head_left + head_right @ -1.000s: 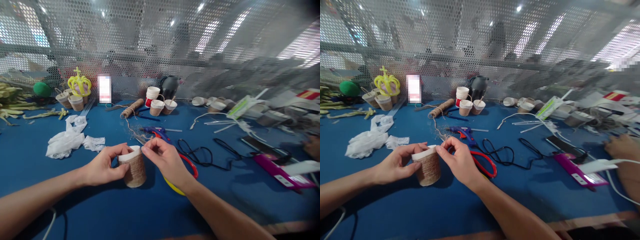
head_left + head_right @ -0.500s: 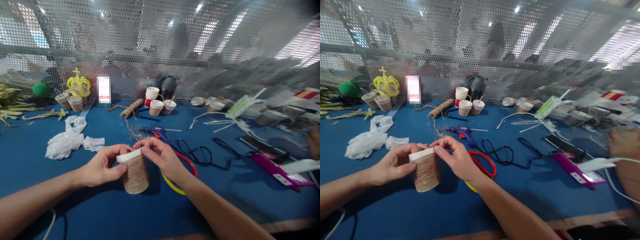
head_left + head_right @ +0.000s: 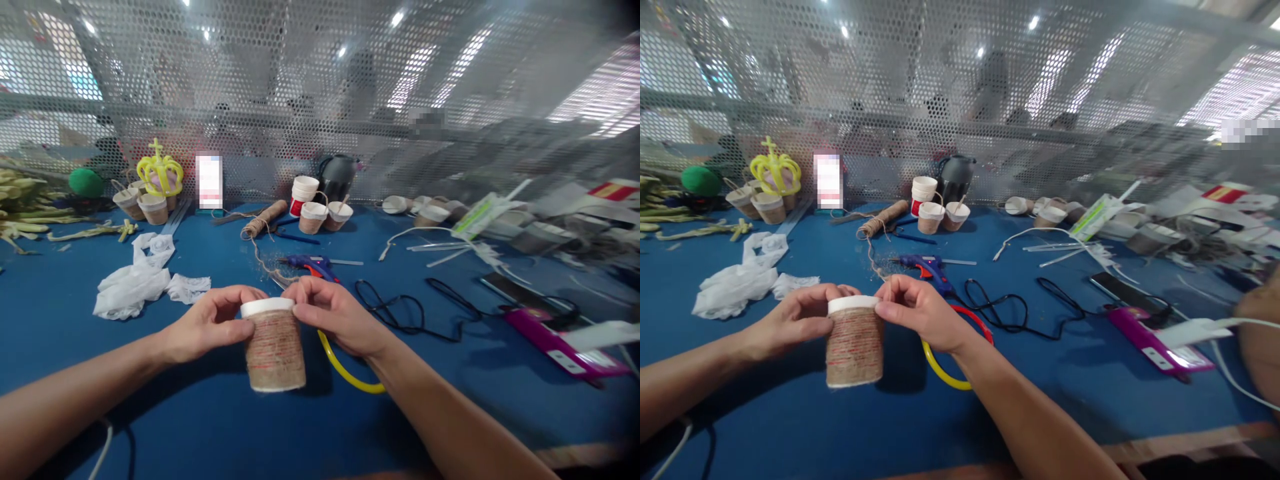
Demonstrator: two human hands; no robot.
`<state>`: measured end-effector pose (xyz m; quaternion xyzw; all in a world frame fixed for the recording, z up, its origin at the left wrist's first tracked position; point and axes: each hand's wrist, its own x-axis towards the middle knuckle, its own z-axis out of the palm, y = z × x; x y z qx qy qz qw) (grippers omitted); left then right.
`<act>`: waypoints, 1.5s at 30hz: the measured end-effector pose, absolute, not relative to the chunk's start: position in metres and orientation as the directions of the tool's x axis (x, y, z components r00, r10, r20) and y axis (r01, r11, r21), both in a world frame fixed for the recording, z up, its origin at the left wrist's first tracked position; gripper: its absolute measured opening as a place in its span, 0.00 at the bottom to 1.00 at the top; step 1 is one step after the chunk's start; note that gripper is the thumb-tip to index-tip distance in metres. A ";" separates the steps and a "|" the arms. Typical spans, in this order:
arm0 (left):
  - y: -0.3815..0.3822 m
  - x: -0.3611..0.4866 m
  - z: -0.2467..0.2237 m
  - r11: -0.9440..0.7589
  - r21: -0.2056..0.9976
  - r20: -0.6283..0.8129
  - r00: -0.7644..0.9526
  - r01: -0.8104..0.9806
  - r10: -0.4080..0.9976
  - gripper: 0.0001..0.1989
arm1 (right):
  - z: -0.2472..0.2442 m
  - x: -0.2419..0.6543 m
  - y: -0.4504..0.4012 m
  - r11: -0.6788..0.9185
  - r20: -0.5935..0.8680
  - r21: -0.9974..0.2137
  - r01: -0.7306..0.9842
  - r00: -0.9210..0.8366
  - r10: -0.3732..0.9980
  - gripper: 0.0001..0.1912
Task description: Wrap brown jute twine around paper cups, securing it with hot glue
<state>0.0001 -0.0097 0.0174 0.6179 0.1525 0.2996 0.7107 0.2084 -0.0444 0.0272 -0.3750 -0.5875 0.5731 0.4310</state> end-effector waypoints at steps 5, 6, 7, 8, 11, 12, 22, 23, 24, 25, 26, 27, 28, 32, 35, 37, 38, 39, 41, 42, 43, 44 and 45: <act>0.001 0.003 0.011 0.048 0.963 0.142 0.652 -0.264 0.744 0.12 | 0.030 0.211 -0.042 0.111 0.089 -0.992 0.063 -0.280 0.956 0.12; 0.003 0.004 0.009 0.051 0.954 0.139 0.590 -0.294 0.795 0.12 | 0.031 0.211 -0.041 0.130 0.100 -0.987 0.091 -0.272 0.957 0.11; 0.005 0.005 0.008 0.054 0.946 0.131 0.528 -0.320 0.839 0.12 | 0.031 0.211 -0.041 0.150 0.112 -0.981 0.126 -0.269 0.957 0.11; 0.007 0.005 0.006 0.050 0.941 0.117 0.460 -0.336 0.880 0.11 | 0.032 0.211 -0.041 0.172 0.123 -0.971 0.165 -0.269 0.955 0.11; 0.012 0.006 0.003 0.008 0.960 0.086 0.321 -0.281 0.943 0.09 | 0.033 0.211 -0.042 0.233 0.155 -0.934 0.271 -0.281 0.947 0.10; 0.014 0.007 0.003 0.003 0.965 0.080 0.305 -0.262 0.949 0.10 | 0.033 0.211 -0.042 0.252 0.167 -0.922 0.293 -0.285 0.944 0.10; 0.017 0.007 0.005 -0.039 0.988 0.080 0.284 -0.149 0.955 0.13 | 0.032 0.204 -0.045 0.383 0.277 -0.803 0.456 -0.285 0.918 0.09; 0.016 0.007 0.006 -0.053 0.988 0.092 0.280 -0.144 0.955 0.14 | 0.032 0.203 -0.045 0.389 0.285 -0.791 0.472 -0.278 0.917 0.09; 0.017 0.007 0.006 -0.068 0.987 0.107 0.275 -0.148 0.955 0.14 | 0.032 0.202 -0.046 0.395 0.294 -0.780 0.485 -0.274 0.916 0.09; 0.017 0.007 0.007 -0.081 0.985 0.121 0.269 -0.155 0.956 0.15 | 0.032 0.201 -0.046 0.402 0.302 -0.771 0.494 -0.272 0.914 0.09; 0.017 0.007 0.007 -0.089 0.983 0.130 0.263 -0.163 0.956 0.16 | 0.031 0.201 -0.046 0.408 0.308 -0.765 0.498 -0.273 0.911 0.09; 0.018 0.007 0.006 -0.092 0.982 0.133 0.262 -0.164 0.956 0.18 | 0.031 0.200 -0.046 0.414 0.313 -0.761 0.500 -0.277 0.909 0.09; 0.018 0.006 0.006 -0.096 0.984 0.135 0.272 -0.152 0.953 0.19 | 0.031 0.200 -0.046 0.418 0.316 -0.757 0.502 -0.279 0.907 0.09; 0.017 0.004 0.007 -0.181 0.983 0.165 0.350 0.014 0.922 0.24 | 0.031 0.199 -0.045 0.426 0.318 -0.742 0.518 -0.288 0.903 0.09; 0.013 0.003 0.009 -0.237 0.963 0.171 0.382 0.132 0.908 0.19 | 0.030 0.199 -0.044 0.433 0.324 -0.735 0.522 -0.291 0.900 0.08; 0.012 0.003 0.009 -0.265 0.951 0.184 0.398 0.158 0.899 0.13 | 0.030 0.200 -0.044 0.439 0.331 -0.732 0.520 -0.292 0.897 0.08; 0.012 0.003 0.009 -0.272 0.947 0.186 0.402 0.168 0.896 0.11 | 0.029 0.200 -0.044 0.442 0.334 -0.732 0.518 -0.292 0.896 0.08; 0.013 0.003 0.009 -0.277 0.944 0.187 0.400 0.178 0.897 0.10 | 0.029 0.200 -0.044 0.442 0.335 -0.733 0.517 -0.291 0.896 0.09; 0.015 0.003 0.008 -0.262 0.940 0.168 0.374 0.218 0.912 0.11 | 0.028 0.201 -0.044 0.439 0.330 -0.734 0.518 -0.293 0.897 0.08; 0.017 0.002 0.007 -0.254 0.936 0.157 0.358 0.244 0.921 0.14 | 0.028 0.201 -0.044 0.438 0.327 -0.734 0.519 -0.295 0.898 0.08; 0.018 0.002 0.007 -0.249 0.930 0.148 0.344 0.270 0.927 0.17 | 0.027 0.201 -0.044 0.437 0.324 -0.733 0.521 -0.297 0.898 0.08; 0.019 0.001 0.007 -0.241 0.920 0.132 0.336 0.309 0.933 0.21 | 0.028 0.200 -0.044 0.436 0.323 -0.733 0.522 -0.298 0.898 0.08; 0.019 0.001 0.007 -0.237 0.908 0.119 0.331 0.345 0.936 0.23 | 0.028 0.200 -0.045 0.435 0.321 -0.732 0.524 -0.298 0.899 0.09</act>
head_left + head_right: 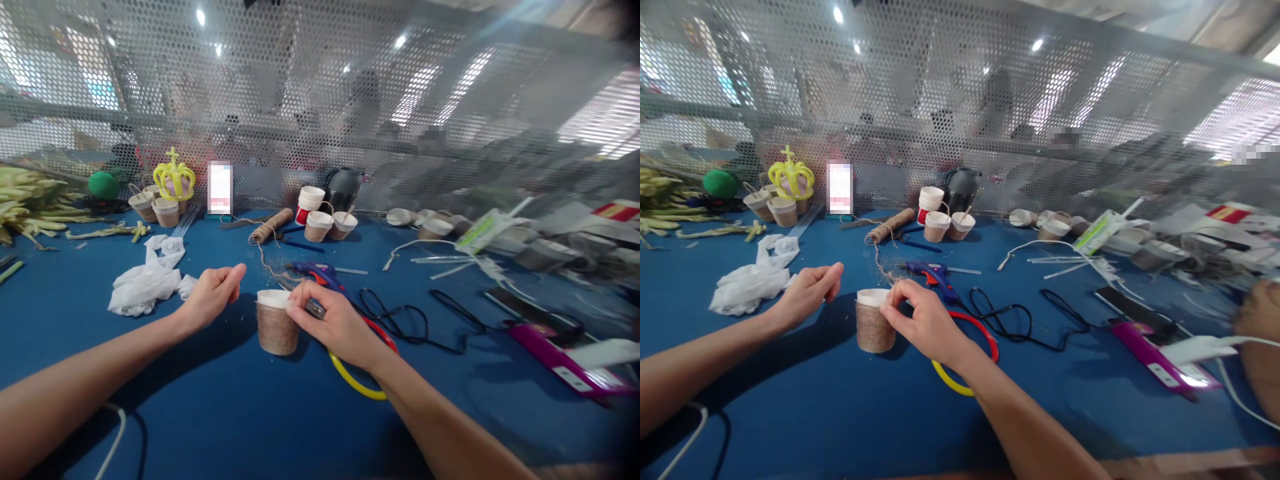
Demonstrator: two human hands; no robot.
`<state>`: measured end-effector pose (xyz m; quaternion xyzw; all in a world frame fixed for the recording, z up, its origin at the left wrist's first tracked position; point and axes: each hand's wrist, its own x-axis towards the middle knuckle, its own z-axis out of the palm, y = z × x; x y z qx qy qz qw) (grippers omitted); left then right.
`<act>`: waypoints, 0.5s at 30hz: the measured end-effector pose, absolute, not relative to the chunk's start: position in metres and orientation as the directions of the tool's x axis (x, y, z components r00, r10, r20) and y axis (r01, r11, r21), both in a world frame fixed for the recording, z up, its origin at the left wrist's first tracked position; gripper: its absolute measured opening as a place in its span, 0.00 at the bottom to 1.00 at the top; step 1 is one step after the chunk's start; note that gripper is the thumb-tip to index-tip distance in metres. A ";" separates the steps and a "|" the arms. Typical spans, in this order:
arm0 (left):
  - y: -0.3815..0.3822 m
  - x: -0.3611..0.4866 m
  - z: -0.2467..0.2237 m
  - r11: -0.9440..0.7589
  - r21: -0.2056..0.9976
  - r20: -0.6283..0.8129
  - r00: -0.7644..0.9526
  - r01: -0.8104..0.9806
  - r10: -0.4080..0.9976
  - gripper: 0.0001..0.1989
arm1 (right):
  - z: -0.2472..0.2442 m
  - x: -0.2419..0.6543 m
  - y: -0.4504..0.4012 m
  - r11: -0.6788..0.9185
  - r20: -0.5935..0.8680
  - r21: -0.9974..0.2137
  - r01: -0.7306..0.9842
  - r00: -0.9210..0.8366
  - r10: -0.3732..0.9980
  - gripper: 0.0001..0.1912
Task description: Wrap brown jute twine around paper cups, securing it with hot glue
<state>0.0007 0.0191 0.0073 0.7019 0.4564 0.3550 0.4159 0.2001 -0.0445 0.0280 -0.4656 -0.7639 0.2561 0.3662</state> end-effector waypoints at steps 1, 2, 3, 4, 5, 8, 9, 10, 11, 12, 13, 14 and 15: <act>0.019 0.000 0.008 -0.239 0.894 0.110 0.333 0.378 0.937 0.25 | 0.029 0.200 -0.045 0.433 0.319 -0.733 0.525 -0.296 0.900 0.09; 0.019 0.000 0.008 -0.251 0.881 0.111 0.339 0.402 0.934 0.25 | 0.029 0.199 -0.045 0.429 0.316 -0.733 0.528 -0.293 0.902 0.09; 0.019 0.000 0.009 -0.271 0.869 0.125 0.346 0.414 0.930 0.24 | 0.030 0.199 -0.045 0.427 0.315 -0.734 0.529 -0.292 0.903 0.09; 0.019 0.000 0.009 -0.298 0.861 0.151 0.351 0.413 0.924 0.22 | 0.030 0.199 -0.046 0.426 0.314 -0.734 0.529 -0.292 0.903 0.09; 0.019 0.000 0.008 -0.325 0.854 0.181 0.352 0.407 0.918 0.18 | 0.030 0.199 -0.046 0.427 0.315 -0.734 0.528 -0.293 0.903 0.08; 0.020 0.001 0.006 -0.390 0.837 0.260 0.348 0.385 0.901 0.06 | 0.030 0.199 -0.046 0.430 0.314 -0.733 0.527 -0.299 0.901 0.08; 0.020 0.000 0.006 -0.412 0.829 0.281 0.356 0.378 0.892 0.06 | 0.030 0.199 -0.046 0.430 0.313 -0.732 0.528 -0.300 0.901 0.08; 0.020 0.000 0.006 -0.436 0.818 0.301 0.368 0.374 0.880 0.06 | 0.030 0.199 -0.046 0.429 0.311 -0.732 0.529 -0.302 0.901 0.08; 0.019 0.000 0.006 -0.463 0.803 0.321 0.382 0.375 0.866 0.05 | 0.030 0.199 -0.047 0.429 0.310 -0.732 0.530 -0.301 0.902 0.08; 0.018 0.000 0.007 -0.494 0.783 0.345 0.396 0.379 0.851 0.07 | 0.030 0.198 -0.047 0.429 0.309 -0.731 0.531 -0.303 0.901 0.08; 0.016 0.000 0.009 -0.526 0.757 0.369 0.411 0.388 0.834 0.11 | 0.030 0.198 -0.047 0.431 0.310 -0.730 0.531 -0.304 0.901 0.08; 0.014 0.000 0.011 -0.566 0.722 0.398 0.431 0.397 0.810 0.16 | 0.031 0.197 -0.048 0.431 0.309 -0.728 0.534 -0.305 0.901 0.08; 0.011 0.001 0.013 -0.622 0.678 0.441 0.459 0.393 0.771 0.18 | 0.031 0.197 -0.049 0.430 0.309 -0.724 0.540 -0.305 0.901 0.08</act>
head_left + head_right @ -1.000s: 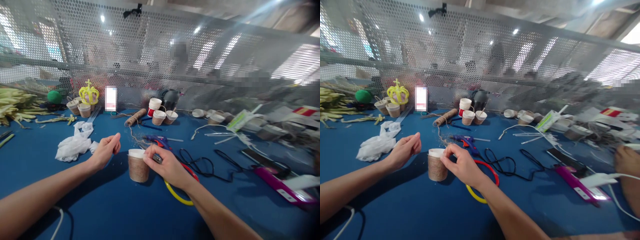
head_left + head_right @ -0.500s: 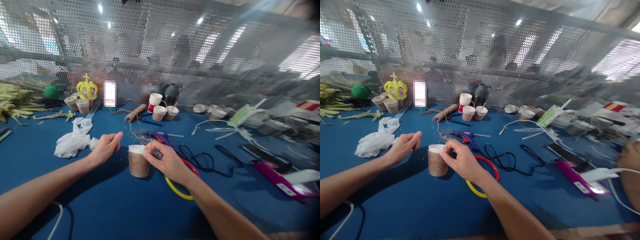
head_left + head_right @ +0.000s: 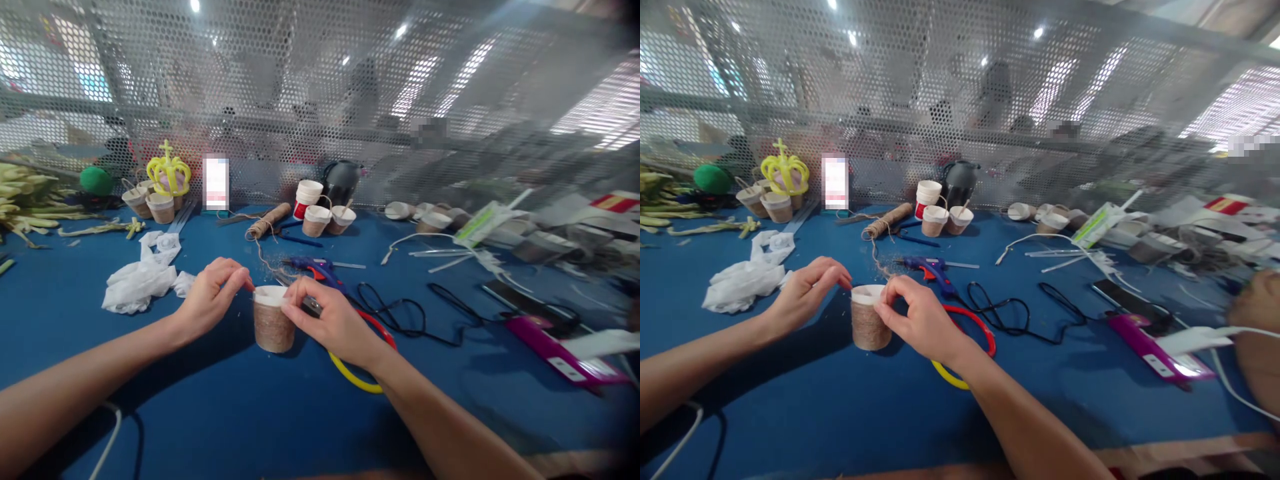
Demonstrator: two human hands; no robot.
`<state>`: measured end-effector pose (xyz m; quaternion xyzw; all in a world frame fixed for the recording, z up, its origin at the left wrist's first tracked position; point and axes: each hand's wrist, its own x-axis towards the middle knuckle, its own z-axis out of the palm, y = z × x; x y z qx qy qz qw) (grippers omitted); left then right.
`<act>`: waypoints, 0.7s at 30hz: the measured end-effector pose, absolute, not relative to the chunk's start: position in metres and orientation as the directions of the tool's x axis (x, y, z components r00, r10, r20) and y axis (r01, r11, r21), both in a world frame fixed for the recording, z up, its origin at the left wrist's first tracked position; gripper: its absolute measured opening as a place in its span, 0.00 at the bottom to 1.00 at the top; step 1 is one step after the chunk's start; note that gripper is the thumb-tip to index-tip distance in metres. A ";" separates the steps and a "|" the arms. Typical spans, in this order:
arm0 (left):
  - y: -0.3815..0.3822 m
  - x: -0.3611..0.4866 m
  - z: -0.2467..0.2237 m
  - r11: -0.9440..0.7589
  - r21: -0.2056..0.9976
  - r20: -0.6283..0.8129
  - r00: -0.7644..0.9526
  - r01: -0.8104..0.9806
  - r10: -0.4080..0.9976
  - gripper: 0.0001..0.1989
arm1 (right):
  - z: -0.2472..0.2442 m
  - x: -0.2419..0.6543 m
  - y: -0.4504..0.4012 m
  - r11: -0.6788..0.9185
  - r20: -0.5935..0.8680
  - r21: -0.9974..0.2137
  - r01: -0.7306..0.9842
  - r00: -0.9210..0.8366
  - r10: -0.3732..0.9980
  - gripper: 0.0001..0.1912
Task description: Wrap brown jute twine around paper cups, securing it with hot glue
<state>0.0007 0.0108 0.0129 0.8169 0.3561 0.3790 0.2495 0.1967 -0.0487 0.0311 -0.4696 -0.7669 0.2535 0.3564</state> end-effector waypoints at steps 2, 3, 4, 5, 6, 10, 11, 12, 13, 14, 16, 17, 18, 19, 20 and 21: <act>0.004 0.003 0.017 -0.744 0.552 0.495 0.571 0.376 0.655 0.11 | 0.031 0.195 -0.050 0.436 0.310 -0.706 0.558 -0.310 0.899 0.07; 0.001 0.005 0.018 -0.790 0.505 0.497 0.631 0.348 0.595 0.12 | 0.031 0.195 -0.051 0.442 0.313 -0.694 0.569 -0.315 0.896 0.07; -0.002 0.006 0.018 -0.824 0.473 0.502 0.673 0.313 0.544 0.15 | 0.031 0.194 -0.051 0.449 0.317 -0.682 0.577 -0.319 0.893 0.07; -0.004 0.008 0.018 -0.839 0.458 0.477 0.714 0.295 0.512 0.17 | 0.032 0.194 -0.052 0.456 0.321 -0.674 0.581 -0.325 0.890 0.07; -0.006 0.009 0.018 -0.841 0.456 0.465 0.728 0.291 0.504 0.16 | 0.032 0.193 -0.052 0.462 0.325 -0.671 0.580 -0.331 0.886 0.07; -0.008 0.011 0.017 -0.777 0.548 0.391 0.727 0.309 0.565 0.07 | 0.032 0.192 -0.054 0.478 0.343 -0.708 0.520 -0.339 0.876 0.06; -0.008 0.010 0.018 -0.750 0.581 0.362 0.724 0.316 0.587 0.06 | 0.032 0.192 -0.054 0.483 0.355 -0.724 0.493 -0.335 0.873 0.06; -0.008 0.010 0.018 -0.723 0.610 0.335 0.721 0.325 0.607 0.06 | 0.032 0.193 -0.054 0.485 0.369 -0.738 0.468 -0.323 0.872 0.06; -0.008 0.010 0.019 -0.699 0.633 0.312 0.717 0.333 0.624 0.06 | 0.032 0.193 -0.053 0.485 0.381 -0.750 0.449 -0.305 0.873 0.06; -0.007 0.009 0.019 -0.679 0.651 0.294 0.712 0.340 0.638 0.07 | 0.031 0.193 -0.053 0.480 0.388 -0.760 0.438 -0.286 0.876 0.06; -0.007 0.009 0.020 -0.650 0.674 0.267 0.706 0.350 0.656 0.07 | 0.029 0.193 -0.052 0.461 0.387 -0.776 0.430 -0.253 0.887 0.07; -0.006 0.009 0.020 -0.639 0.682 0.254 0.705 0.355 0.662 0.07 | 0.028 0.193 -0.051 0.452 0.384 -0.783 0.427 -0.239 0.892 0.07; -0.006 0.009 0.020 -0.629 0.690 0.241 0.705 0.359 0.667 0.07 | 0.027 0.193 -0.050 0.443 0.377 -0.790 0.424 -0.233 0.896 0.07; -0.005 0.008 0.020 -0.619 0.696 0.229 0.704 0.364 0.672 0.08 | 0.025 0.193 -0.050 0.436 0.372 -0.795 0.421 -0.229 0.899 0.07; -0.005 0.008 0.020 -0.610 0.701 0.219 0.702 0.370 0.677 0.08 | 0.024 0.192 -0.049 0.433 0.370 -0.798 0.420 -0.225 0.901 0.07; -0.004 0.008 0.019 -0.604 0.704 0.212 0.701 0.374 0.681 0.08 | 0.023 0.192 -0.048 0.431 0.371 -0.798 0.421 -0.221 0.902 0.08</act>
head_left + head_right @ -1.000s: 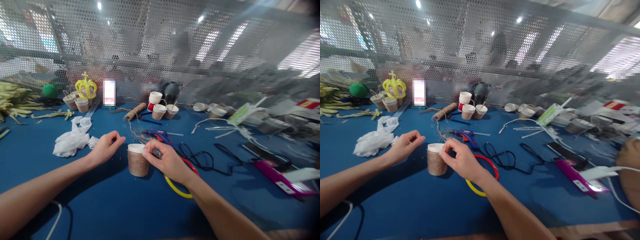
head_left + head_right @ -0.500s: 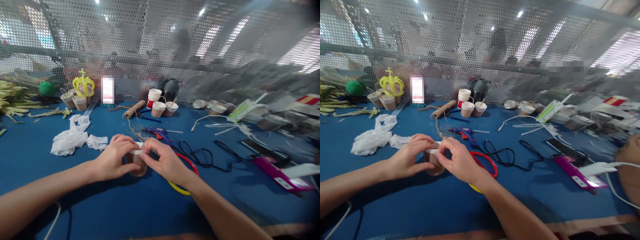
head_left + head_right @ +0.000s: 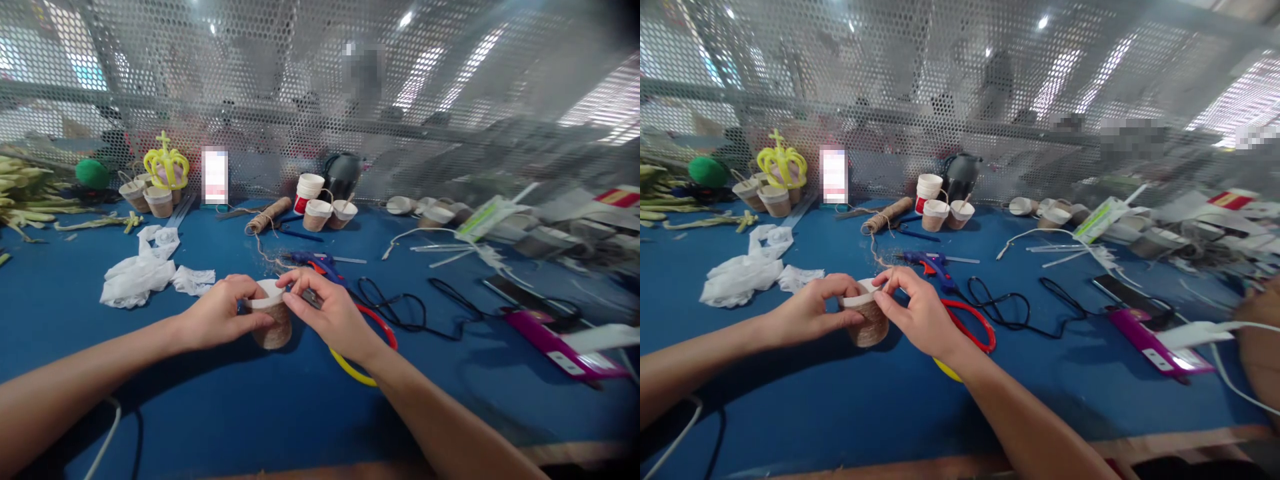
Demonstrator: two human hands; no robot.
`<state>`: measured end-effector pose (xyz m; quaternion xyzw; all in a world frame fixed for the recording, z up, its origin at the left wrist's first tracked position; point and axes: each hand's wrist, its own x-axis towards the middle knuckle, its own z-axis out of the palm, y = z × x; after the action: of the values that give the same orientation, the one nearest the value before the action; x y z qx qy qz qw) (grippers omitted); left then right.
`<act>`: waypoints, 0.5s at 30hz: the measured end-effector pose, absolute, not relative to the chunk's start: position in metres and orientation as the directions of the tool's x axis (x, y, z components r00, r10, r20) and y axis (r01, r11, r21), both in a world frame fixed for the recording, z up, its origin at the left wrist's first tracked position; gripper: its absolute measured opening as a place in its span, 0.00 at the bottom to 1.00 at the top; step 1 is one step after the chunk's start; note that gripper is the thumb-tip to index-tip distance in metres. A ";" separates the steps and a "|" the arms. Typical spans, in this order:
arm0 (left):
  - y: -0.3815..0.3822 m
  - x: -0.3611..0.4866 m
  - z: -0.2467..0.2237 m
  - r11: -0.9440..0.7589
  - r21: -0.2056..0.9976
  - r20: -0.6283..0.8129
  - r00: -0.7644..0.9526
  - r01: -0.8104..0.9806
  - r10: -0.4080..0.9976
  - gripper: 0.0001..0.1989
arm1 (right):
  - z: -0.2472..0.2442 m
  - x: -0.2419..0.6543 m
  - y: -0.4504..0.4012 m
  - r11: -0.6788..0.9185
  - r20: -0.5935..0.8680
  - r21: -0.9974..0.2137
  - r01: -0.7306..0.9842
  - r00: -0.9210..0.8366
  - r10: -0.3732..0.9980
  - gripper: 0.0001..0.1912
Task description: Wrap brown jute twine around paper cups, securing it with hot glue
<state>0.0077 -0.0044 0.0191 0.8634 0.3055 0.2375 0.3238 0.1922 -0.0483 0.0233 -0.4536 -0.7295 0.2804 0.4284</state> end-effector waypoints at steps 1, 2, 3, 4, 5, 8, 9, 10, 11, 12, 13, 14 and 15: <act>-0.004 0.007 0.019 -0.599 0.707 0.208 0.698 0.377 0.685 0.08 | 0.022 0.192 -0.048 0.432 0.372 -0.796 0.424 -0.218 0.902 0.08; -0.004 0.007 0.018 -0.596 0.708 0.205 0.697 0.379 0.687 0.08 | 0.022 0.192 -0.047 0.434 0.377 -0.794 0.425 -0.215 0.901 0.08; -0.004 0.007 0.018 -0.594 0.708 0.203 0.696 0.381 0.688 0.07 | 0.021 0.191 -0.047 0.439 0.384 -0.792 0.425 -0.212 0.899 0.08; -0.004 0.007 0.019 -0.595 0.706 0.202 0.697 0.383 0.688 0.07 | 0.020 0.191 -0.046 0.443 0.390 -0.789 0.426 -0.211 0.896 0.08; -0.005 0.007 0.019 -0.598 0.703 0.203 0.697 0.384 0.687 0.07 | 0.020 0.190 -0.046 0.445 0.393 -0.787 0.427 -0.209 0.896 0.08; -0.008 0.009 0.023 -0.616 0.689 0.221 0.698 0.382 0.681 0.08 | 0.020 0.188 -0.047 0.451 0.400 -0.778 0.437 -0.208 0.893 0.08; -0.009 0.010 0.024 -0.621 0.687 0.228 0.698 0.378 0.678 0.08 | 0.020 0.187 -0.047 0.456 0.406 -0.773 0.441 -0.208 0.890 0.08; -0.010 0.011 0.025 -0.624 0.686 0.234 0.699 0.374 0.676 0.08 | 0.020 0.187 -0.047 0.462 0.413 -0.766 0.447 -0.209 0.887 0.08; -0.011 0.012 0.026 -0.625 0.686 0.237 0.698 0.372 0.676 0.09 | 0.020 0.186 -0.048 0.470 0.421 -0.758 0.452 -0.211 0.882 0.08; -0.012 0.012 0.026 -0.624 0.686 0.237 0.697 0.373 0.677 0.09 | 0.020 0.186 -0.049 0.478 0.429 -0.749 0.459 -0.214 0.877 0.08; -0.012 0.012 0.026 -0.623 0.686 0.236 0.696 0.376 0.678 0.09 | 0.020 0.186 -0.049 0.485 0.436 -0.740 0.466 -0.215 0.874 0.08; -0.013 0.012 0.026 -0.624 0.684 0.235 0.695 0.378 0.679 0.08 | 0.020 0.185 -0.050 0.490 0.441 -0.731 0.475 -0.218 0.870 0.08; -0.013 0.012 0.026 -0.625 0.681 0.233 0.696 0.383 0.679 0.08 | 0.021 0.185 -0.051 0.495 0.446 -0.722 0.483 -0.222 0.867 0.08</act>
<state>0.0123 -0.0126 0.0261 0.8683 0.3058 0.2419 0.3067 0.1852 -0.0509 0.0207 -0.4505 -0.7494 0.2224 0.4312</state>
